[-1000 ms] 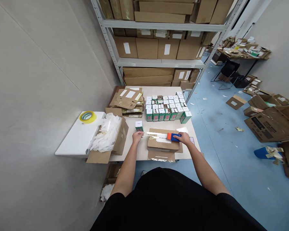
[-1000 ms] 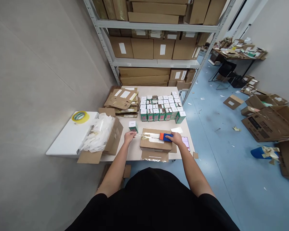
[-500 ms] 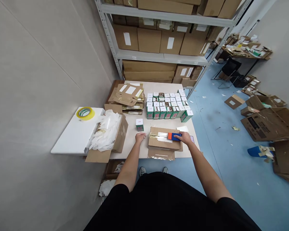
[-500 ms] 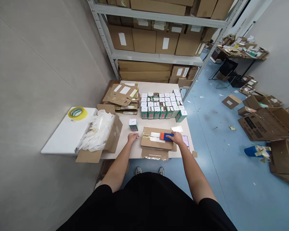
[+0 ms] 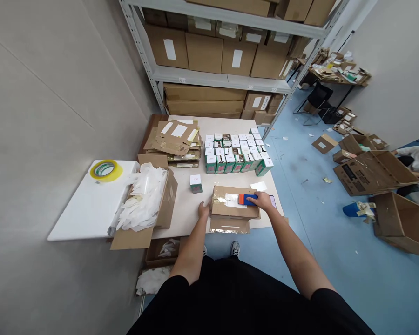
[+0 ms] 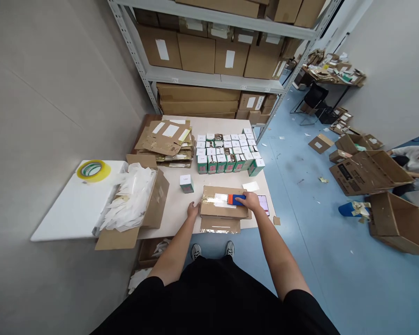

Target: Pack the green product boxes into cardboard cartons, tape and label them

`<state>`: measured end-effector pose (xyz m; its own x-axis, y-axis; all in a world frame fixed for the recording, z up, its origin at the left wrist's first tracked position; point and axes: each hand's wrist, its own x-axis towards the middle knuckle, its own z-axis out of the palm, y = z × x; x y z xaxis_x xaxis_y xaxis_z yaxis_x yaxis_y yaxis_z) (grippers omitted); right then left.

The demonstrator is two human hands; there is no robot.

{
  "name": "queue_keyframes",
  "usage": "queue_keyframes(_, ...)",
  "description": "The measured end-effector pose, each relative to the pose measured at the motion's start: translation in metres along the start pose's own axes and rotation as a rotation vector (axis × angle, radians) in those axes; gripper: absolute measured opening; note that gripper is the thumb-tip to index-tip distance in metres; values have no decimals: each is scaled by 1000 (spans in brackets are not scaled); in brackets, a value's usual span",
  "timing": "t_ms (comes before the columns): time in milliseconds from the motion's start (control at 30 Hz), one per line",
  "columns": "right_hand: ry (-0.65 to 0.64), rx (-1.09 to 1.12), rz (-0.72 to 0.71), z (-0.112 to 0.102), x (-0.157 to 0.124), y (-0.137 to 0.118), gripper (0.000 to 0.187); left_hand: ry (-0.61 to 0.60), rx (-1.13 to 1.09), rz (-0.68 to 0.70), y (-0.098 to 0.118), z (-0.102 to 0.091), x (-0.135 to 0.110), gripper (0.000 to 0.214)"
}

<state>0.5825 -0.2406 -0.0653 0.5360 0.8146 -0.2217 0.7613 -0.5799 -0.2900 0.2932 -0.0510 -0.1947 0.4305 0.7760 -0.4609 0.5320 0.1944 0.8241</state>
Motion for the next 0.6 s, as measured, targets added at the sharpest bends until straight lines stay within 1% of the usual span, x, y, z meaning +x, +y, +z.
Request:
queue_keyframes(67,-7,-7,6,0,0,0,51,128,59,-37,10,-3,-3,46)
queue_keyframes(100,-12,-12,8,-1,0,-1,51,155,70,-17,16,-3,-4,47)
queue_keyframes(133,-18,-21,9,-2,1,-2,51,158,89,13,24,-2,-5,49)
queue_keyframes(200,-45,-47,7,-5,5,-5,53,110,136,68,39,1,-4,50)
queue_keyframes(267,-77,-70,4,-8,8,-9,56,55,180,69,50,5,-3,48)
queue_keyframes(300,-89,-75,7,-10,10,-10,58,47,195,55,54,7,-1,47)
queue_keyframes(433,-115,-56,45,-13,14,-14,63,53,207,44,53,11,-1,44)
queue_keyframes(600,-152,-56,63,-9,16,-11,66,80,261,15,47,14,-4,49)
